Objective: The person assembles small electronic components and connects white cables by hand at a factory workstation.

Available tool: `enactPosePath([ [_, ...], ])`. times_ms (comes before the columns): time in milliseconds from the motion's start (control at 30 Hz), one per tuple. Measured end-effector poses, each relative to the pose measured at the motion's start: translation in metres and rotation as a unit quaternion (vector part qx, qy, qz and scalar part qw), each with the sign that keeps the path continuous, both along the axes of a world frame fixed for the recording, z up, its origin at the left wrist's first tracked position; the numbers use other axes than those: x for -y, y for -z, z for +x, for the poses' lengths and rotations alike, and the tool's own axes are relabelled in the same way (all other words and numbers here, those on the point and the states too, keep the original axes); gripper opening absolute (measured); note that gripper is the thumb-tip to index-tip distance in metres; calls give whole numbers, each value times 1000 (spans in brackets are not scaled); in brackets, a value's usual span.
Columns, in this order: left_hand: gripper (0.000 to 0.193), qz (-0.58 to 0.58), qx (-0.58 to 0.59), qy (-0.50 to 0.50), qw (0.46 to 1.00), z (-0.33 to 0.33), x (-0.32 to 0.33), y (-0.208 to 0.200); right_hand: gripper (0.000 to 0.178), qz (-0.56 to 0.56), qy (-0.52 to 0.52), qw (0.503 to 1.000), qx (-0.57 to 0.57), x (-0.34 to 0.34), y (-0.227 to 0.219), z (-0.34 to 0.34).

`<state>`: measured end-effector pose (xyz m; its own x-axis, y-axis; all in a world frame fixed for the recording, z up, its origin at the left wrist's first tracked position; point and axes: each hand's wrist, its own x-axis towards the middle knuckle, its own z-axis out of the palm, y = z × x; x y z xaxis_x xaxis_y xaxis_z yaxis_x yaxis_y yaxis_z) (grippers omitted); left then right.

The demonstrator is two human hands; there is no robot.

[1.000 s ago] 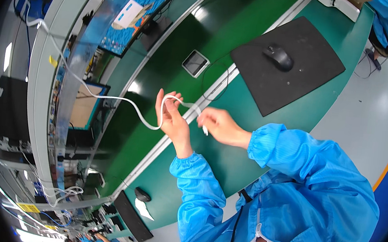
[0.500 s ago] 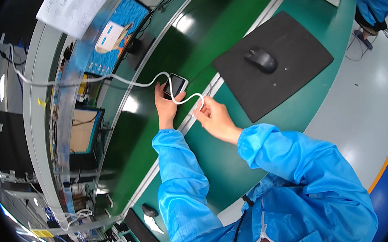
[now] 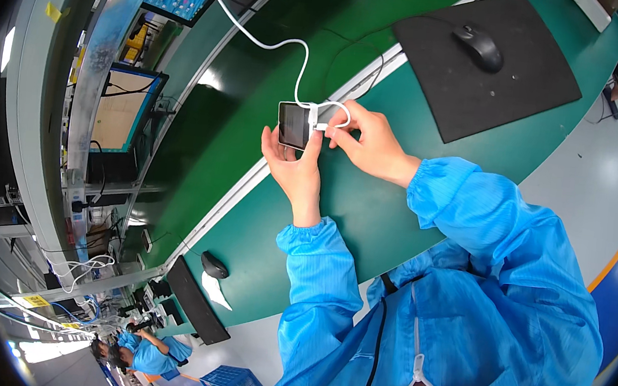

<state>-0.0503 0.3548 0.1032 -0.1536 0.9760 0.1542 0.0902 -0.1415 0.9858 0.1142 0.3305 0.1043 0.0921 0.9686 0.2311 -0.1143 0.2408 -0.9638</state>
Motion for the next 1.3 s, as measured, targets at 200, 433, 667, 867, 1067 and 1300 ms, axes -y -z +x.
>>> enactPosePath([
  [200, 106, -17, 3, 23, 1000, 1, 4, -3, 13, 6, 19, 997, 76, 3, 7, 4],
  [433, 107, 26, -33, 48, 998, -2, 3, 4, 10, 50, 47, 989, 131, 5, 9, 4],
  [667, 104, 5, -21, 40, 999, -1, 2, 0, 7, -22, 10, 999, 41, 1, 7, 5],
  [867, 104, -2, -18, 40, 999, 7, 7, 0, 9, -39, 0, 999, 36, -2, 2, 8],
  [1067, 106, 11, 12, 11, 1000, -1, 11, 1, 31, 109, 158, 963, 188, 8, -25, 70],
  [1300, 104, 3, 44, 16, 999, 7, 9, -6, 69, 94, 389, 749, 528, 24, -18, 224],
])
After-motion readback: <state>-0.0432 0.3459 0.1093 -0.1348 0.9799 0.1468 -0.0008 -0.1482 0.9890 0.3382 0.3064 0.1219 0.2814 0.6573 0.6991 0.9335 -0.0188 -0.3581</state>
